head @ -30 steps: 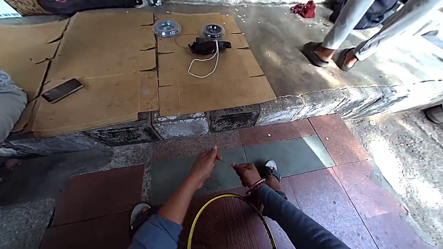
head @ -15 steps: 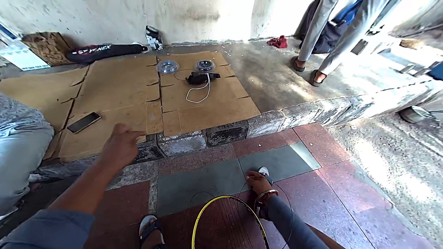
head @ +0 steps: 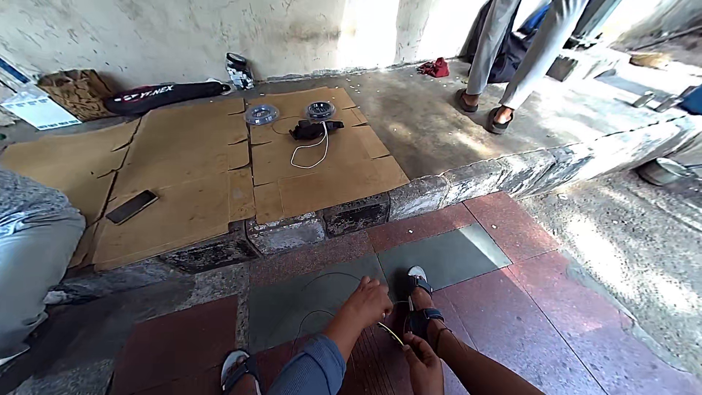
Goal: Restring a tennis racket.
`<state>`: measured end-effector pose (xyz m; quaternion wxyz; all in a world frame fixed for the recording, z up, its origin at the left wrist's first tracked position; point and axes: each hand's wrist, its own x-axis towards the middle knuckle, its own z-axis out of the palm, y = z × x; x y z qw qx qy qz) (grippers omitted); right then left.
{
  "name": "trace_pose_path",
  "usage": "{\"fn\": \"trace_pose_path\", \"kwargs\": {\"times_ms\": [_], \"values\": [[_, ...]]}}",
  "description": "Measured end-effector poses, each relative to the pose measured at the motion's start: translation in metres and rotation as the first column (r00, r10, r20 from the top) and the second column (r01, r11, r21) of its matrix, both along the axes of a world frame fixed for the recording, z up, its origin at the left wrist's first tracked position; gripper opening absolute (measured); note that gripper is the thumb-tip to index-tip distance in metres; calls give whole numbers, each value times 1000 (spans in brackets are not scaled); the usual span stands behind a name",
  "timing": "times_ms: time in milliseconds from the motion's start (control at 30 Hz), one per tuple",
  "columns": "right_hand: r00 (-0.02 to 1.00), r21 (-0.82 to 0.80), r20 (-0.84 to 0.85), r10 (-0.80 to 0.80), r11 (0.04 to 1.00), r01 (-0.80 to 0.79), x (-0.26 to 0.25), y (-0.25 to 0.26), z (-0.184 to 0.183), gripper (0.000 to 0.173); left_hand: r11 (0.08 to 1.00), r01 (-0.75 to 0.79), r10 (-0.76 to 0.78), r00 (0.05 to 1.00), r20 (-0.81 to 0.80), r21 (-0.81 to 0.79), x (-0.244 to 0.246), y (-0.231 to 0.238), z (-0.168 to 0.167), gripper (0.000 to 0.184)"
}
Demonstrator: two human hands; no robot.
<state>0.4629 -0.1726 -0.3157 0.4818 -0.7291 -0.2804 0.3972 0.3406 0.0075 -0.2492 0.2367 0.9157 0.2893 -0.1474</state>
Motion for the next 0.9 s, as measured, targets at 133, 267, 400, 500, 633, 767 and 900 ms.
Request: {"fn": "trace_pose_path", "kwargs": {"times_ms": [133, 267, 400, 500, 633, 767, 900], "values": [[999, -19, 40, 2, 1000, -1, -4, 1, -4, 18, 1000, -5, 5, 999, -32, -14, 2, 2, -19, 17], [999, -40, 38, -1, 999, 3, -5, 2, -4, 16, 998, 57, -59, 997, -43, -37, 5, 8, -21, 18], [998, -21, 54, -26, 999, 27, -8, 0, -3, 16, 991, 131, -134, 988, -80, -36, 14, 11, -17, 18], [997, -10, 79, -8, 1000, 9, -8, -1, -5, 16, 981, 195, -194, 975, -111, 6, 22, 11, -16, 17], [997, -20, 71, -12, 1000, 14, -7, 1, -3, 15, 974, 227, -223, 966, -133, 12, 21, 16, -18, 15], [994, -19, 104, -18, 1000, 20, -10, 1, -2, 15, 978, 210, -207, 969, -133, 7, 16, 16, -20, 17], [989, -30, 145, 3, 1000, 1, -10, 1, -4, 15, 987, 161, -162, 982, -100, -27, 14, 13, -18, 16]]}}
